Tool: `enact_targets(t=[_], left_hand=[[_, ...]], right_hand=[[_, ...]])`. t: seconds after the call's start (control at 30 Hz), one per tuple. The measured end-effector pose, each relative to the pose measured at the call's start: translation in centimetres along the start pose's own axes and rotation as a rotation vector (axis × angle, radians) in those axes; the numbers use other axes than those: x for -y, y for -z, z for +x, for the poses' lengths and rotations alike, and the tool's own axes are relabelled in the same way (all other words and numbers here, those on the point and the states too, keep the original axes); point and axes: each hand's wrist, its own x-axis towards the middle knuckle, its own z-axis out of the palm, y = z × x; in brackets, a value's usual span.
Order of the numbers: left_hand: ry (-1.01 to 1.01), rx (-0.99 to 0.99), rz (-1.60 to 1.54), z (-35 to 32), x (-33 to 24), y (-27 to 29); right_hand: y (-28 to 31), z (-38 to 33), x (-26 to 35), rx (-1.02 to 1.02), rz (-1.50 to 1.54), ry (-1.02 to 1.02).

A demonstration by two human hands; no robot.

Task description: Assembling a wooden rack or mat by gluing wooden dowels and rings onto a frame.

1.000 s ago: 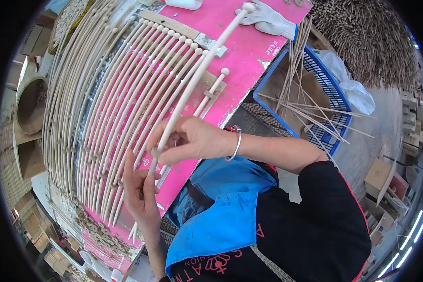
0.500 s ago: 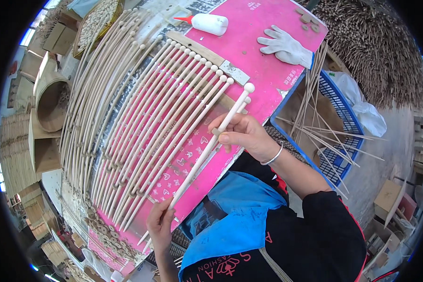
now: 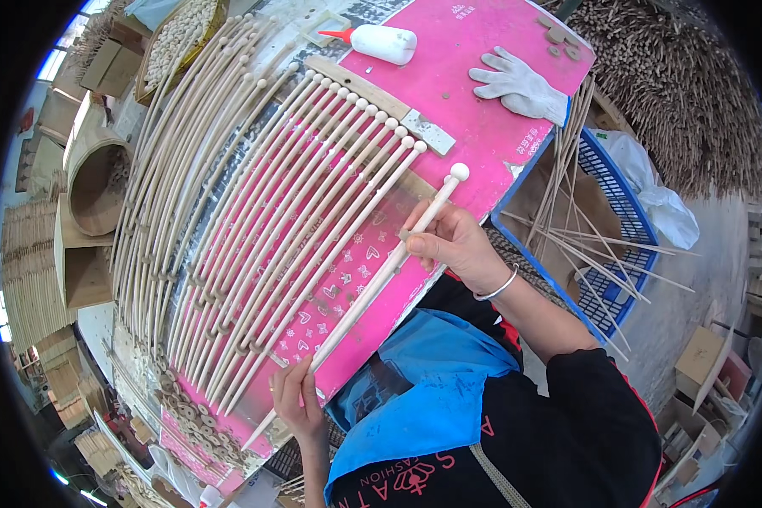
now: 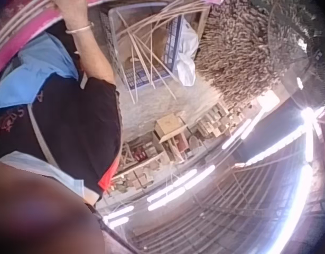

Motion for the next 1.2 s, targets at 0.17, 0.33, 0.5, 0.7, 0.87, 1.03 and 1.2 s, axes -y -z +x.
enact_targets(t=[0.17, 0.33, 0.5, 0.7, 0.87, 1.03, 1.2], left_hand=[[-0.026, -0.131, 0.01, -0.2, -0.4, -0.3], [-0.095, -0.236, 0.055, -0.3, -0.2, -1.3], [-0.074, -0.25, 0.003, 0.7, 0.3, -2.5], [-0.068, -0.217, 0.019, 2.2, 1.3, -3.8], [-0.034, -0.179, -0.032, 2.8, 1.9, -4.5], [0.007, -0.139, -0.036, 3.1, 1.6, -4.6], [0.019, -0.122, -0.071, 3.3, 1.8, -4.6]], right_hand=[[0.1, -0.3, -0.1, -0.026, -0.047, -0.019], [0.5, -0.2, -0.1, -0.089, -0.053, -0.051], [1.2, -0.2, 2.0, -0.188, -0.22, -0.144], [4.9, -0.1, 4.4, -0.351, -0.719, 0.201], [3.5, 1.2, 4.3, -0.2, -1.291, 0.609], [3.6, 3.2, 3.4, -0.046, -1.37, 0.666], [3.8, 4.4, 3.4, 0.078, -1.406, 0.671]])
